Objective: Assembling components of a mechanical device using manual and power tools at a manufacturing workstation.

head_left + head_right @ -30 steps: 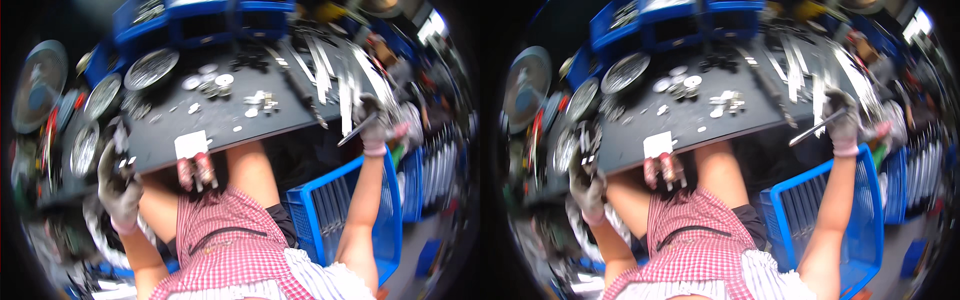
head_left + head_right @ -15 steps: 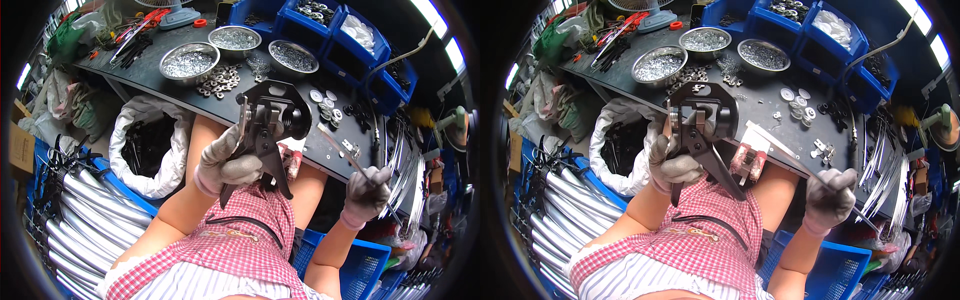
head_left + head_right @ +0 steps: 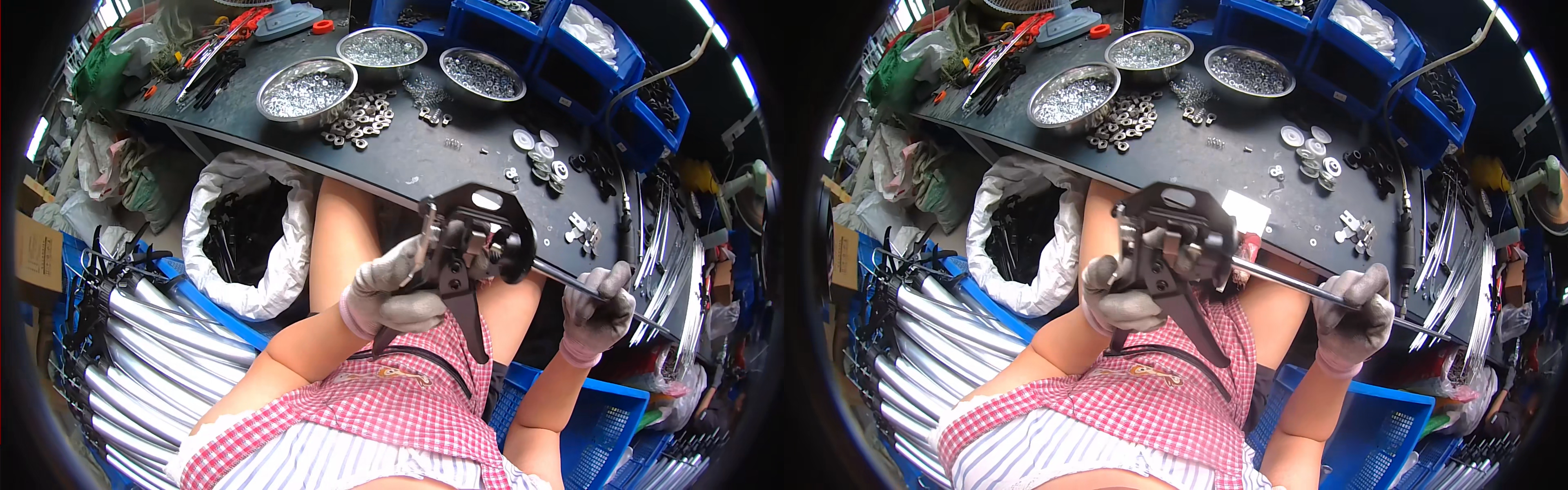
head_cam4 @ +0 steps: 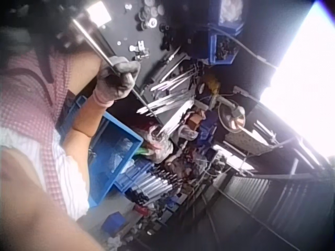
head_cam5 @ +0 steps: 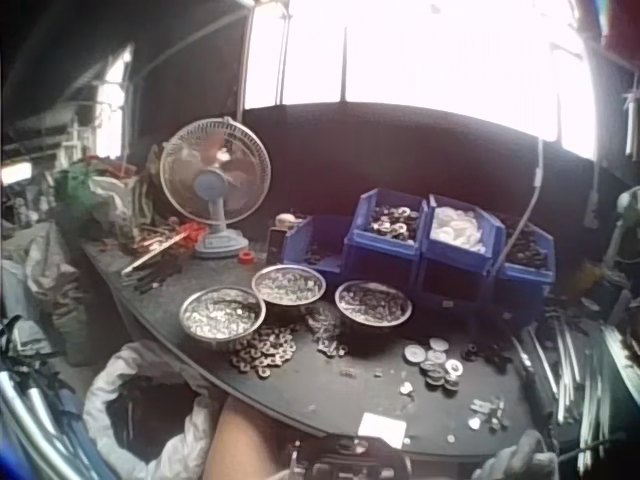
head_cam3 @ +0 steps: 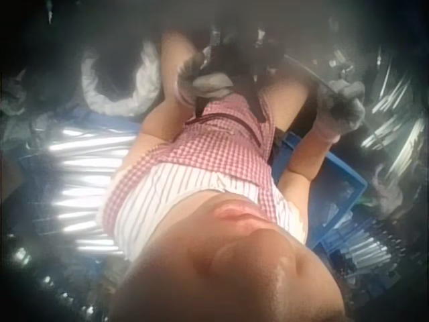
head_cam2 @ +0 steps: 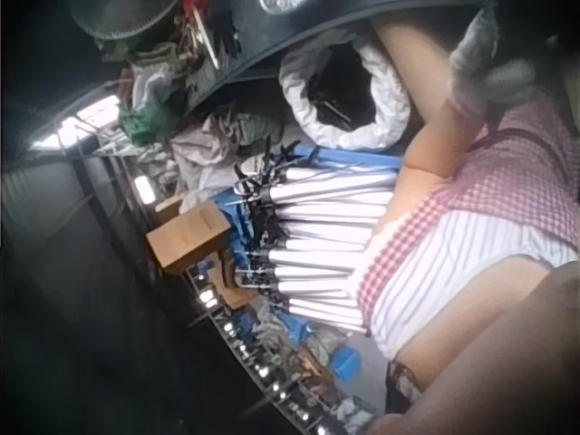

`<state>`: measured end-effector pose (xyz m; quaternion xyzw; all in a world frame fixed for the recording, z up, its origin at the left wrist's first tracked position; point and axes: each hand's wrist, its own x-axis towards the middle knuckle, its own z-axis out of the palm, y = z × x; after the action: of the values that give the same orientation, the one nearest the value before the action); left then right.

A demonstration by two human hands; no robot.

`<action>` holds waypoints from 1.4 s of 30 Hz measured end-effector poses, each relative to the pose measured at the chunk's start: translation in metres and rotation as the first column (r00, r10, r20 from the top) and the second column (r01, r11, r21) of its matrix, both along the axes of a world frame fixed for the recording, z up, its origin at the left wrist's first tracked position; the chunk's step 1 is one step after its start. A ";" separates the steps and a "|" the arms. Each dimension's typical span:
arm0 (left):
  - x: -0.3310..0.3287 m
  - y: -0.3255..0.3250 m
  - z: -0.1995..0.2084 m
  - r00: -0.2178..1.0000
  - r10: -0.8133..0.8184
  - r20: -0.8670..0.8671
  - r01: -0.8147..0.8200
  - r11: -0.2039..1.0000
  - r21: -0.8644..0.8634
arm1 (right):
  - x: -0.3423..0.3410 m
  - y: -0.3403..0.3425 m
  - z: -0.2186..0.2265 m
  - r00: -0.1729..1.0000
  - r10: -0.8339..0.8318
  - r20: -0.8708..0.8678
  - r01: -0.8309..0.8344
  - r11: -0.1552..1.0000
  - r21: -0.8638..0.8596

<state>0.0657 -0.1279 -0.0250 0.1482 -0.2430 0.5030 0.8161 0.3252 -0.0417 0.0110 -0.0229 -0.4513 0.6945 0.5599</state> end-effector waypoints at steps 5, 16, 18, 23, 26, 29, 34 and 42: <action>0.008 -0.010 -0.003 0.983 -0.010 -0.184 -0.014 0.992 -0.127 | 0.005 0.002 -0.004 0.998 0.035 0.054 -0.034 0.999 -0.019; 0.016 0.004 -0.021 0.970 -0.042 -0.240 0.012 0.992 -0.126 | 0.014 -0.002 -0.007 0.938 -0.038 0.345 -0.036 0.978 0.206; 0.017 0.006 -0.026 0.986 -0.031 -0.167 0.012 0.994 -0.110 | 0.014 -0.002 -0.011 0.947 0.014 0.322 -0.088 0.972 0.216; 0.016 0.012 -0.025 0.983 -0.085 -0.164 0.073 0.995 -0.075 | 0.015 -0.004 -0.016 0.948 0.010 0.318 -0.100 0.959 0.267; 0.021 0.009 -0.031 0.984 -0.158 -0.077 0.148 0.981 -0.122 | 0.019 -0.004 -0.010 0.930 0.002 0.366 -0.144 0.922 0.359; 0.026 0.003 -0.038 0.969 -0.099 -0.226 0.059 0.983 -0.177 | 0.018 -0.006 0.000 0.917 -0.033 0.398 -0.135 0.912 0.388; 0.031 0.008 -0.039 0.986 -0.151 -0.070 0.151 0.988 -0.016 | 0.018 -0.002 -0.005 0.919 0.066 0.389 -0.181 0.946 0.268; 0.014 0.012 -0.025 0.969 -0.057 -0.239 0.015 0.984 -0.176 | -0.004 -0.006 -0.018 0.963 0.161 0.216 -0.111 0.968 -0.226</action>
<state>0.0798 -0.1156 -0.0503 0.1328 -0.0994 0.4853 0.8585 0.3212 -0.0478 -0.0072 -0.1323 -0.4380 0.7681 0.4480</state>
